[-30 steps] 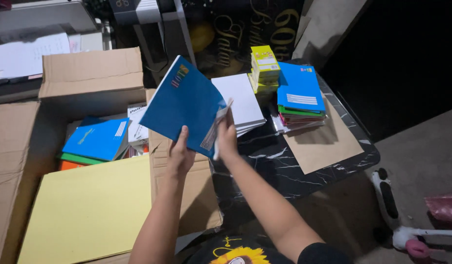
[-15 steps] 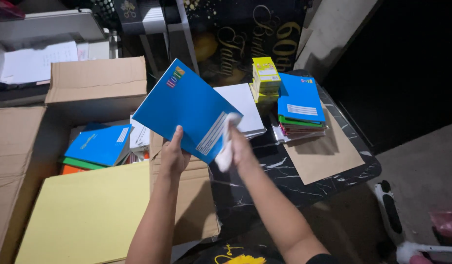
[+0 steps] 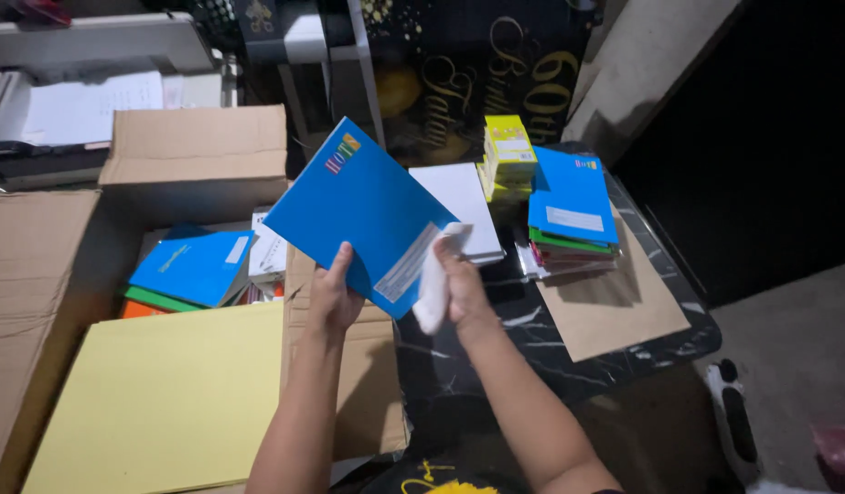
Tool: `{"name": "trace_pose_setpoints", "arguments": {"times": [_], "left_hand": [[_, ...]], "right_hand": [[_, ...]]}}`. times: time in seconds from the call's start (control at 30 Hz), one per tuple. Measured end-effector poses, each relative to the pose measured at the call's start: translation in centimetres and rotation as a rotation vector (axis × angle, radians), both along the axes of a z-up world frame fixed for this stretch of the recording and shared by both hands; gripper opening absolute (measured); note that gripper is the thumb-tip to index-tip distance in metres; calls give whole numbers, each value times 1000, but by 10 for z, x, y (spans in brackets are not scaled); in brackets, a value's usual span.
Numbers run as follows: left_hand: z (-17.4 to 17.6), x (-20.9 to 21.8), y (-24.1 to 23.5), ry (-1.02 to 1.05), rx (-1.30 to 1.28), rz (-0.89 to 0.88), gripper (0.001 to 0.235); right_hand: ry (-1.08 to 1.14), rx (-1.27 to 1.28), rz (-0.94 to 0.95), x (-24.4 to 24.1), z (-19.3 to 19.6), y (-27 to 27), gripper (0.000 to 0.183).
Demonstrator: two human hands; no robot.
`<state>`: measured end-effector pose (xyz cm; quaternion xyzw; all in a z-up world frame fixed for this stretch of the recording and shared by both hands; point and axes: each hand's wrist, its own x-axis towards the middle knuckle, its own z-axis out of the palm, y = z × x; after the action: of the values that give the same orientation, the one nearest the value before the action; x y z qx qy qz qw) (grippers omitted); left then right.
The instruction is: The person is wiping notebooks with a white cloth and stacking them onto a table from a cardboard box.
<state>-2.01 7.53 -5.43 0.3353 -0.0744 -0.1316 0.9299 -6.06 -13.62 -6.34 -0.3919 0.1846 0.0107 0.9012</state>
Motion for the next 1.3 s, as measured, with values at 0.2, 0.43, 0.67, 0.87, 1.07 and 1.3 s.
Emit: {"name": "trace_pose_setpoints", "arguments": {"times": [0.2,0.43,0.67,0.87,1.07,1.3], "left_hand": [[6,11,-29,163,198,182,97],[-116,34,-32,72,178,48,58],[-15,-18,-50,-67,-56,12,36],[-48,-9,-57,-91,153,60,43],[-83,-8,-50,-320,-11,24,47],[-134,15,-43,99,-983,-592,47]], "right_hand": [[-360,-458,-405,-10,37,9,48],[-1151,-1340,-145,-62,70,56,38],[-700,-1379,9,-14,40,38,38],[-377,-1325,-24,-48,107,78,57],[-660,-1551,-42,1,63,45,52],[-888,-1529,-155,-38,70,84,55]]}}
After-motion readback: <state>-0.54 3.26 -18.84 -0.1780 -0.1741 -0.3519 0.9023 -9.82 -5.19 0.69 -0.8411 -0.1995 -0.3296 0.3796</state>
